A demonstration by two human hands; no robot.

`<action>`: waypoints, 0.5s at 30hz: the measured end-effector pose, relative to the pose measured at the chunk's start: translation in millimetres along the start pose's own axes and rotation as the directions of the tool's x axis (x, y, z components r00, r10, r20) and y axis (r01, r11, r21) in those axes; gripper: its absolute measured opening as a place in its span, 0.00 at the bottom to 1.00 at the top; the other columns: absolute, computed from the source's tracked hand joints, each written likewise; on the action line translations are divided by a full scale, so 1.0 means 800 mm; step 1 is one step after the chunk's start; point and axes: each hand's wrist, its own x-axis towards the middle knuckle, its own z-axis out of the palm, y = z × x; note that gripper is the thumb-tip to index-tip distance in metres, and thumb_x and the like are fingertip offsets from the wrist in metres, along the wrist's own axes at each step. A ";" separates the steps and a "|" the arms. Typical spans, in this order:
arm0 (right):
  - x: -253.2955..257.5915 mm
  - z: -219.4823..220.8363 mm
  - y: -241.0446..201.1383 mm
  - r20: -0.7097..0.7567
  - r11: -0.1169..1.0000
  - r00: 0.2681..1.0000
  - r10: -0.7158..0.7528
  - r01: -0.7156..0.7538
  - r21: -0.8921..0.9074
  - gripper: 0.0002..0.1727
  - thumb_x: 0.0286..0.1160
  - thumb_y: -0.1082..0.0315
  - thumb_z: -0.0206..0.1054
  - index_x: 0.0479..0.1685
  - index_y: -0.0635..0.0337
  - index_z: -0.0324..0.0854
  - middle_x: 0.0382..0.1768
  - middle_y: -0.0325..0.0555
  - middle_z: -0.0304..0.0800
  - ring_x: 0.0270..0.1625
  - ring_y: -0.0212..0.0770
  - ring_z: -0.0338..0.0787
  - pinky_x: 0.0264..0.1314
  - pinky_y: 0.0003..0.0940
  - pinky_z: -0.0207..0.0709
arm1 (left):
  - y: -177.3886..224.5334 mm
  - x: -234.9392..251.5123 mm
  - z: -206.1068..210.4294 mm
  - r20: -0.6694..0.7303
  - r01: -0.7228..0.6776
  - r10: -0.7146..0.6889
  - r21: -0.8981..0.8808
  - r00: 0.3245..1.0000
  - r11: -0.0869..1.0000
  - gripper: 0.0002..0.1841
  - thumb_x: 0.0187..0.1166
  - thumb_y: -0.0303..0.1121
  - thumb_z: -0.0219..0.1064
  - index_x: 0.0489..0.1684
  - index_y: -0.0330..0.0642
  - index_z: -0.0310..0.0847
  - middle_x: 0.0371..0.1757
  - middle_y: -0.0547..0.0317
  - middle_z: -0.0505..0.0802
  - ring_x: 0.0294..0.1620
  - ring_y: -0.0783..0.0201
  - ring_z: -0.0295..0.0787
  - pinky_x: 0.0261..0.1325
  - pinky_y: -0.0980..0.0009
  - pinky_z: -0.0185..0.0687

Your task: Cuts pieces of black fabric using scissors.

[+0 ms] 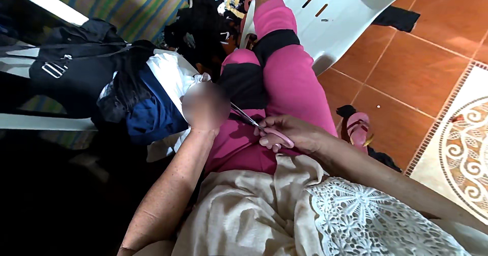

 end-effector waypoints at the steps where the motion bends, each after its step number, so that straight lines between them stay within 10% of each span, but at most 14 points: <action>1: -0.001 -0.002 0.002 0.014 1.000 1.000 0.003 -0.003 -0.002 0.11 0.67 0.64 0.75 0.45 0.56 0.83 0.28 0.30 0.86 0.25 0.23 0.83 0.30 0.17 0.79 | 0.001 0.000 -0.001 -0.001 -0.001 0.001 -0.001 1.000 1.000 0.05 0.92 0.31 0.54 0.51 0.41 0.72 0.31 0.56 0.82 0.14 0.70 0.76 0.14 0.78 0.74; 15: 0.022 0.011 0.001 0.015 0.996 0.998 -0.066 0.065 0.062 0.10 0.74 0.66 0.72 0.48 0.57 0.82 0.29 0.30 0.86 0.26 0.21 0.82 0.30 0.14 0.75 | 0.004 -0.008 0.001 -0.004 0.042 -0.042 -0.056 0.999 0.998 0.04 0.92 0.30 0.54 0.51 0.40 0.71 0.29 0.56 0.82 0.15 0.69 0.78 0.15 0.78 0.76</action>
